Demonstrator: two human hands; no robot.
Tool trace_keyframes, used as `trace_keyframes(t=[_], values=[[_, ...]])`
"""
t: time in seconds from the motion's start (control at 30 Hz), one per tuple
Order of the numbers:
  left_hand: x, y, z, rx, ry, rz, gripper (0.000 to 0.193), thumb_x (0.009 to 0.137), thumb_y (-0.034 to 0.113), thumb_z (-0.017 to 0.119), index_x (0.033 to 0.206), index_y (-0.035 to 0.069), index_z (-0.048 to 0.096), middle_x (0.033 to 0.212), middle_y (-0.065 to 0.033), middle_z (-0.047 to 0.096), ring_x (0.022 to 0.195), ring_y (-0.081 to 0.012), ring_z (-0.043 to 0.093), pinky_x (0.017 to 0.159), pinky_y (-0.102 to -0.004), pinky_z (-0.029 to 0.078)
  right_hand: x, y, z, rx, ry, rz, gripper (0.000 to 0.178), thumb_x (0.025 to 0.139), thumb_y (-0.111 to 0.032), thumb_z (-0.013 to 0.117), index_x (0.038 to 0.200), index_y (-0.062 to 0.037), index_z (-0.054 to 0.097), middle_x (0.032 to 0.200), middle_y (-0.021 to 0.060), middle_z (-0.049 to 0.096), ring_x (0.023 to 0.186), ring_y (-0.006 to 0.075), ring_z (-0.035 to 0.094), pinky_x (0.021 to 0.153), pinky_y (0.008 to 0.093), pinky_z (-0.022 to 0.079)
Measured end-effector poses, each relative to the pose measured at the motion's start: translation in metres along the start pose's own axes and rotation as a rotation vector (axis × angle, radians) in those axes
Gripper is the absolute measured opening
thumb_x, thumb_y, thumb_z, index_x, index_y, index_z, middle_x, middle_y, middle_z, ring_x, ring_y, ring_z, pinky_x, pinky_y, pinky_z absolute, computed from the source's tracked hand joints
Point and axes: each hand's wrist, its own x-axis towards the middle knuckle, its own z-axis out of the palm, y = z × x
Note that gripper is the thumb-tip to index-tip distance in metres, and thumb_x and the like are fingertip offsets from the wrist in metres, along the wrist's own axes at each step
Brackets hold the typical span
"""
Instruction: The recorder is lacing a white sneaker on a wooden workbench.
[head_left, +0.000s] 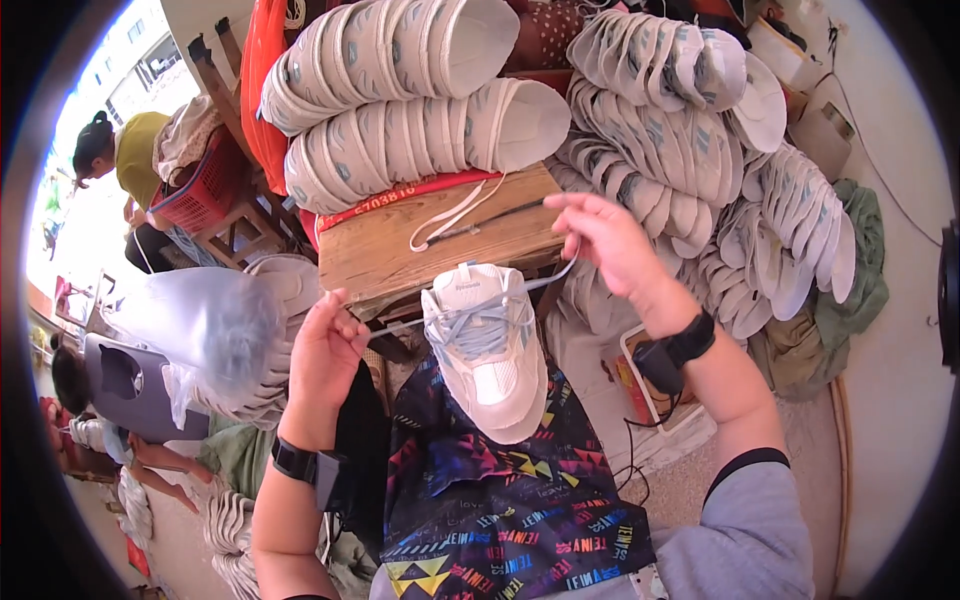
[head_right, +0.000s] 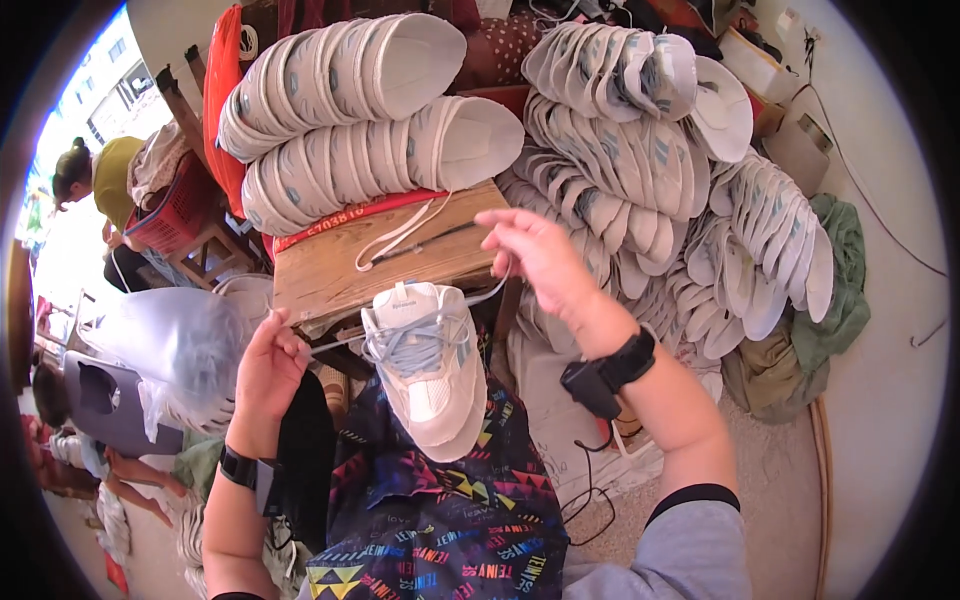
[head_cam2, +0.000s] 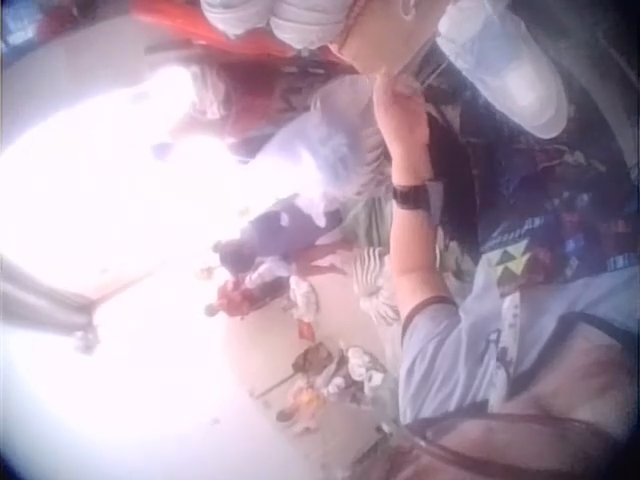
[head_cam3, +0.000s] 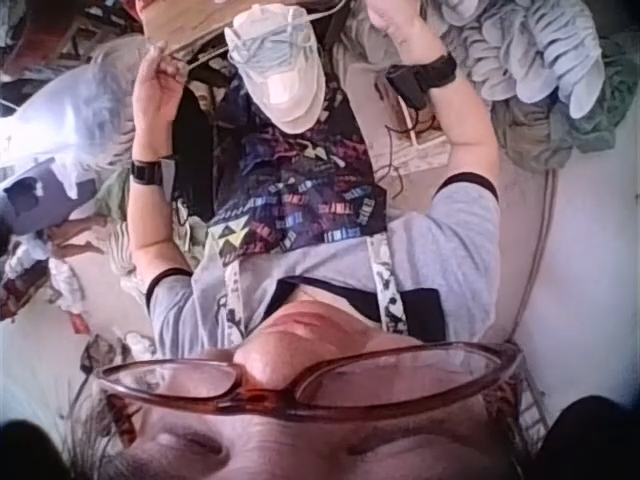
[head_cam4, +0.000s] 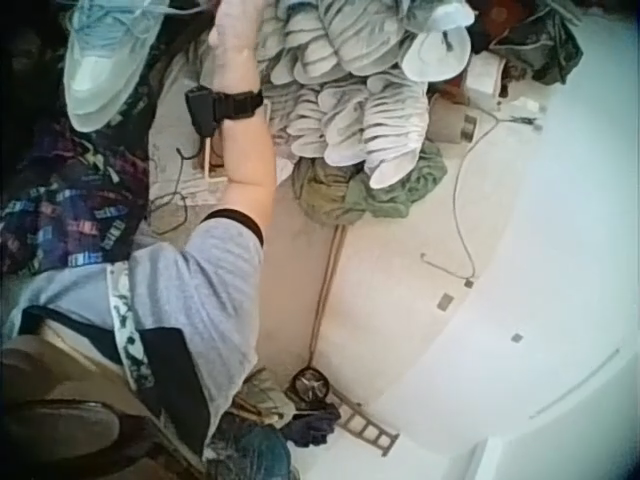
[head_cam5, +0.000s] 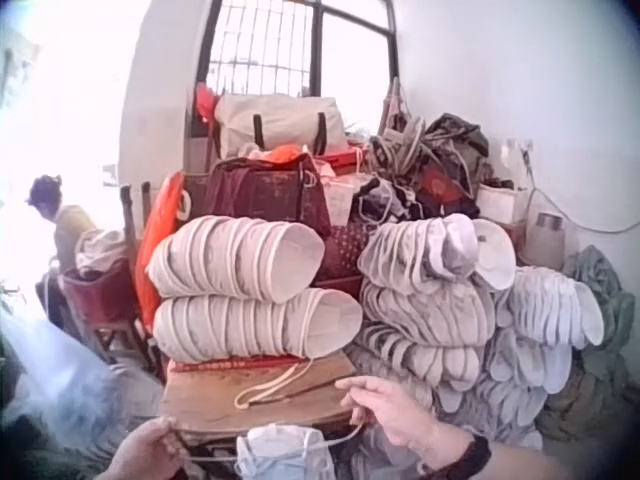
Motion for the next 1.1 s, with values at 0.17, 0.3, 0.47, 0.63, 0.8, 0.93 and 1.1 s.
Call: trace_keyframes(t=[0.17, 0.3, 0.47, 0.63, 0.8, 0.93, 1.1], values=[[0.006, -0.020, 0.013, 0.664, 0.065, 0.150, 0.021, 0.095, 0.019, 0.063, 0.104, 0.001, 0.066, 0.074, 0.0040, 0.054, 0.069, -0.0063, 0.050, 0.065, -0.0241, 0.042, -0.004, 0.039, 0.014, -0.567, -0.106, -0.169, 0.014, 0.092, -0.012, 0.058, 0.100, -0.0019, 0.063, 0.082, 0.0049, 0.066, 0.067, 0.0094, 0.060, 0.061, 0.0258, 0.049], [0.014, -0.029, 0.007, 1.111, 0.031, 0.413, 0.014, 0.088, 0.013, 0.070, 0.093, 0.000, 0.071, 0.075, -0.0003, 0.056, 0.069, -0.0074, 0.049, 0.063, -0.0228, 0.040, -0.013, 0.043, 0.026, -0.938, -0.160, -0.443, 0.010, 0.081, -0.013, 0.064, 0.083, -0.0035, 0.063, 0.080, 0.0120, 0.064, 0.081, 0.0287, 0.061, 0.075, 0.0382, 0.048], [0.015, -0.032, 0.021, 1.275, -0.048, 0.378, 0.013, 0.088, 0.011, 0.067, 0.089, -0.001, 0.070, 0.084, -0.0023, 0.058, 0.076, -0.0092, 0.053, 0.070, -0.0230, 0.042, -0.012, 0.045, 0.033, -1.197, -0.188, -0.516, 0.007, 0.079, -0.011, 0.063, 0.080, -0.0042, 0.060, 0.080, 0.0100, 0.061, 0.084, 0.0287, 0.057, 0.076, 0.0395, 0.047], [0.017, -0.033, 0.024, 1.440, -0.139, 0.395, 0.012, 0.082, 0.012, 0.066, 0.083, 0.001, 0.071, 0.083, -0.0085, 0.060, 0.085, -0.0201, 0.058, 0.077, -0.0302, 0.046, -0.011, 0.036, 0.043, -1.439, -0.246, -0.618, 0.007, 0.074, -0.010, 0.063, 0.078, -0.0042, 0.060, 0.080, 0.0105, 0.060, 0.084, 0.0291, 0.057, 0.076, 0.0413, 0.047], [0.019, -0.037, 0.034, 1.476, -0.131, 0.310, 0.015, 0.076, 0.020, 0.065, 0.080, 0.006, 0.071, 0.081, -0.0099, 0.060, 0.089, -0.0288, 0.058, 0.078, -0.0392, 0.045, -0.009, 0.029, 0.056, -1.691, -0.326, -0.811, 0.009, 0.071, -0.011, 0.061, 0.076, -0.0038, 0.064, 0.082, 0.0098, 0.063, 0.086, 0.0262, 0.058, 0.077, 0.0394, 0.047], [0.019, -0.036, 0.046, 1.660, -0.125, 0.420, 0.013, 0.075, 0.019, 0.065, 0.075, 0.006, 0.069, 0.082, -0.0090, 0.059, 0.089, -0.0284, 0.057, 0.079, -0.0403, 0.044, -0.002, 0.029, 0.055, -1.667, -0.368, -0.772, 0.009, 0.072, -0.012, 0.060, 0.076, -0.0043, 0.064, 0.082, 0.0096, 0.063, 0.086, 0.0261, 0.058, 0.076, 0.0386, 0.047], [0.024, -0.029, 0.061, 1.861, -0.200, 0.577, 0.010, 0.075, 0.017, 0.067, 0.072, 0.007, 0.067, 0.080, -0.0094, 0.059, 0.087, -0.0308, 0.058, 0.077, -0.0400, 0.046, -0.006, 0.030, 0.057, -1.603, -0.335, -0.743, 0.016, 0.075, -0.007, 0.063, 0.090, -0.0024, 0.059, 0.087, 0.0111, 0.062, 0.086, 0.0298, 0.059, 0.076, 0.0406, 0.047]])
